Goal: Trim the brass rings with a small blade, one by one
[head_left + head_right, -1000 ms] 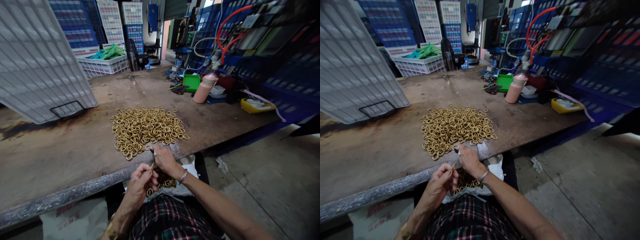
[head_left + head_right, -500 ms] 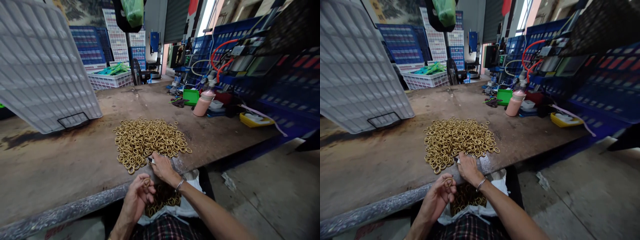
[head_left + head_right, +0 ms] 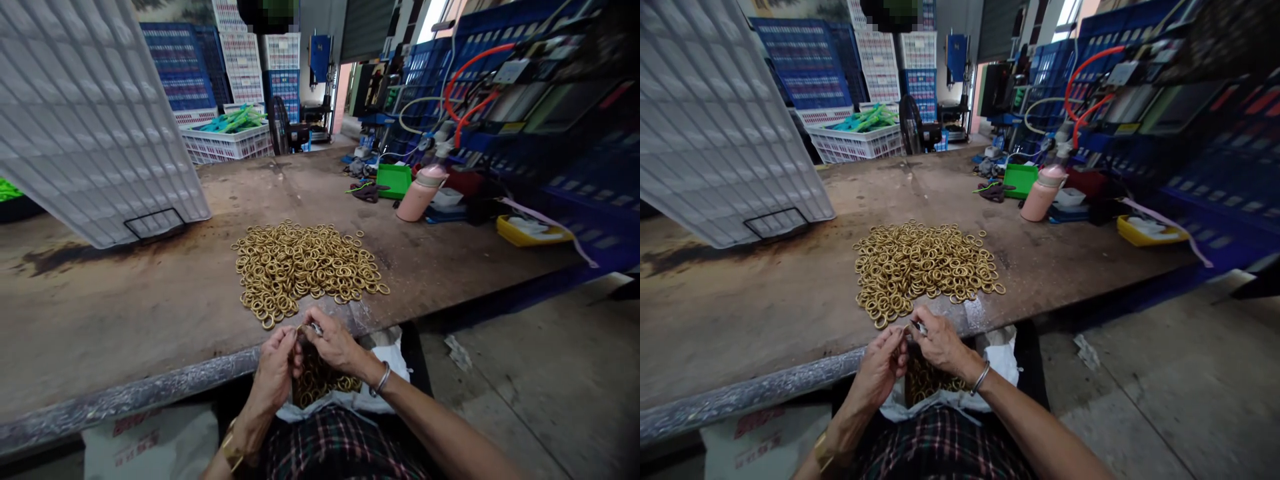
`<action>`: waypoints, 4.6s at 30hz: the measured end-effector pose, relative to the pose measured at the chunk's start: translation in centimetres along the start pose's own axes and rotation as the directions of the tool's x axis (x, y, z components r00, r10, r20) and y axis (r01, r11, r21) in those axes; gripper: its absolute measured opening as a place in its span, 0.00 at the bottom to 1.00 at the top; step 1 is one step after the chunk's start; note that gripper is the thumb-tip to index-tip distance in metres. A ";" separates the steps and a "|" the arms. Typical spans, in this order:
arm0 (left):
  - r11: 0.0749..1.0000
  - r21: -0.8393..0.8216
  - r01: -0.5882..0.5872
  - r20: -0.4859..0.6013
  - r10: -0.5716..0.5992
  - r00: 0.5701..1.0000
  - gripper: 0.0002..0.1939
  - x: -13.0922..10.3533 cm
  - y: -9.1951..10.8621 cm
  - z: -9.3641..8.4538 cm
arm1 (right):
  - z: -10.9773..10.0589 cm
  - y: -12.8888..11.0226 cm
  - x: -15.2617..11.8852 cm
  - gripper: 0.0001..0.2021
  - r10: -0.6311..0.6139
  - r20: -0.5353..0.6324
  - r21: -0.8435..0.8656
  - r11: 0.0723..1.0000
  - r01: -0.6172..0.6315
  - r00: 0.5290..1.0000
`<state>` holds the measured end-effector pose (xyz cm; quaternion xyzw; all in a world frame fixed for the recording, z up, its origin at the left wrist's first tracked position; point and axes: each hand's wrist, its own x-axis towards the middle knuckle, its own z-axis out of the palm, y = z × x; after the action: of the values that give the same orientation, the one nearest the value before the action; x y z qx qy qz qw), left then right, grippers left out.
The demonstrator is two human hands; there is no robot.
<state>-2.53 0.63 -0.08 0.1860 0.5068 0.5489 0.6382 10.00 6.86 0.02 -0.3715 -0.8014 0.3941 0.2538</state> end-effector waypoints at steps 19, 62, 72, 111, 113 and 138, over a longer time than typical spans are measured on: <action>0.976 0.199 -0.088 0.029 0.084 0.996 0.17 -0.3 -0.1 -0.3 | 0.3 0.4 -0.1 0.06 0.061 0.053 -0.261 0.964 -0.045 0.997; 0.969 -0.244 0.039 -0.033 -0.049 0.998 0.14 1.1 1.8 -1.7 | 0.8 2.1 5.7 0.07 -0.021 -0.166 -0.421 0.905 -0.052 0.986; 0.938 0.267 -0.219 -0.024 0.234 0.972 0.17 2.3 0.9 -1.2 | -0.3 0.5 2.2 0.05 -0.152 0.037 -0.228 0.961 0.157 0.988; 0.998 0.007 -0.060 0.062 0.059 0.996 0.17 0.4 0.7 -0.8 | 1.5 0.2 0.5 0.08 -0.010 0.087 -0.312 0.949 0.037 0.996; 0.997 0.027 -0.072 0.050 0.070 0.996 0.17 0.4 0.6 -0.9 | 1.6 0.1 0.5 0.08 -0.002 0.099 -0.359 0.933 0.037 0.995; 0.993 0.053 -0.104 0.135 0.097 0.986 0.18 -0.2 -0.1 -1.6 | 1.2 0.1 1.2 0.12 0.132 0.176 -0.521 0.853 -0.021 0.975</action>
<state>-3.78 -0.07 -0.78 0.2662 0.4696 0.5515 0.6360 8.43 7.31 -0.61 -0.4149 -0.8839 0.2111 0.0448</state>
